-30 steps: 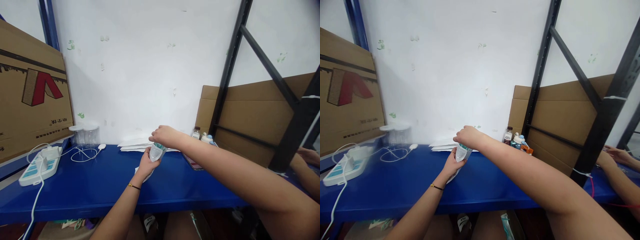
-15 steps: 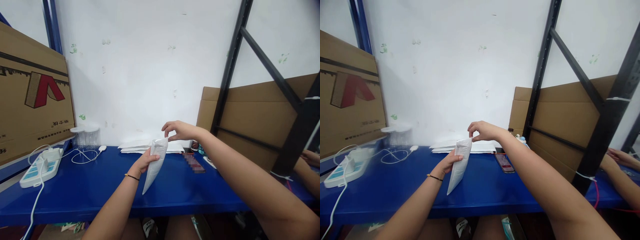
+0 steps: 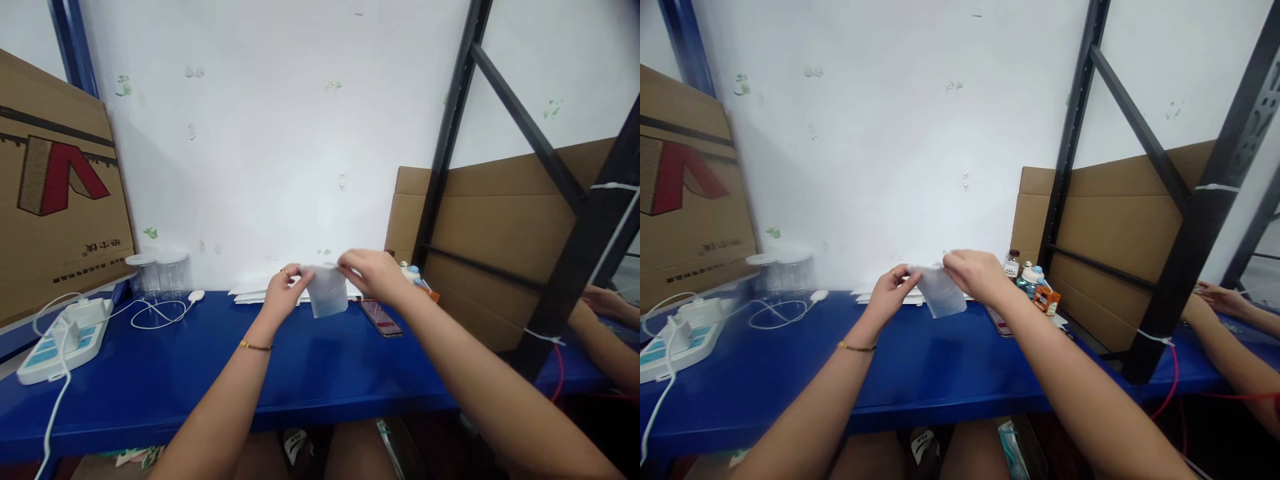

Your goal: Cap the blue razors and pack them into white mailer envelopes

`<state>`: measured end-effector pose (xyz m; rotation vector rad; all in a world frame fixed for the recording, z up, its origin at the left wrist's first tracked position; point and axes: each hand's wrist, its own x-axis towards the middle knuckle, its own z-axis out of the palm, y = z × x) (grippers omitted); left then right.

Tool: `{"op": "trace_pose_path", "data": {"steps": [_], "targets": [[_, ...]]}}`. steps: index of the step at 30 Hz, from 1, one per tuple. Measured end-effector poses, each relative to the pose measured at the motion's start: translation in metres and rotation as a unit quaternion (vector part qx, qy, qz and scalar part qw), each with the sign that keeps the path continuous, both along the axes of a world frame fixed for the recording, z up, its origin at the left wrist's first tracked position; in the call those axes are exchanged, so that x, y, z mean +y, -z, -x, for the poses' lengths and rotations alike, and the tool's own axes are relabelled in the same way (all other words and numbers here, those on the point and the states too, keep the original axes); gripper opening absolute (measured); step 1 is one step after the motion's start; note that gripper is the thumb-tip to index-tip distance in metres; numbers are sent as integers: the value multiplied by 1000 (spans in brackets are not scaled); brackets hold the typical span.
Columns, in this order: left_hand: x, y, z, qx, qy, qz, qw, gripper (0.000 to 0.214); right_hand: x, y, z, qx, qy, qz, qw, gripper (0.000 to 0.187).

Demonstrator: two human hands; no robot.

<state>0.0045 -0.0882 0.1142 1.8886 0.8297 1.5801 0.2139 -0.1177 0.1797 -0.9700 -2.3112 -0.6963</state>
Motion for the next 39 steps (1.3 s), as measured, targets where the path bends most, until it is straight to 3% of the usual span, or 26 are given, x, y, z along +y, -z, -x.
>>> {"op": "trace_pose_path", "data": {"steps": [2,4,6,8,11,13,17,21,24,27,31,35,39], "targets": [[-22,23,8,72,-16,-17,997,21,-25,32,-4,-24,-37,33,999,20],[-45,52,17,141,10,-1,990,19,-45,70,-7,-19,-77,109,991,18],[-65,81,24,201,32,49,978,18,-58,108,-8,26,-94,219,971,14],[-79,105,27,239,13,91,967,17,-62,140,-6,99,-84,317,940,11],[-85,126,24,283,-34,126,950,25,-59,172,-2,202,-38,386,899,11],[-83,132,19,314,-74,134,937,26,-55,184,1,230,-18,378,896,12],[-77,135,9,383,-153,127,902,18,-60,195,8,211,-11,286,934,9],[-76,134,4,415,-177,136,882,15,-73,202,19,127,5,225,966,16],[-78,134,6,394,-169,123,895,12,-75,210,26,77,35,220,972,18],[-81,137,12,363,-101,53,925,28,-70,215,28,61,47,223,972,14],[-79,142,18,377,-27,46,925,26,-64,206,24,70,63,245,965,17],[-71,138,16,374,-27,68,925,13,-62,191,21,48,51,276,958,18],[-67,134,10,368,-53,27,928,23,-59,187,25,-10,44,213,976,17]]}}
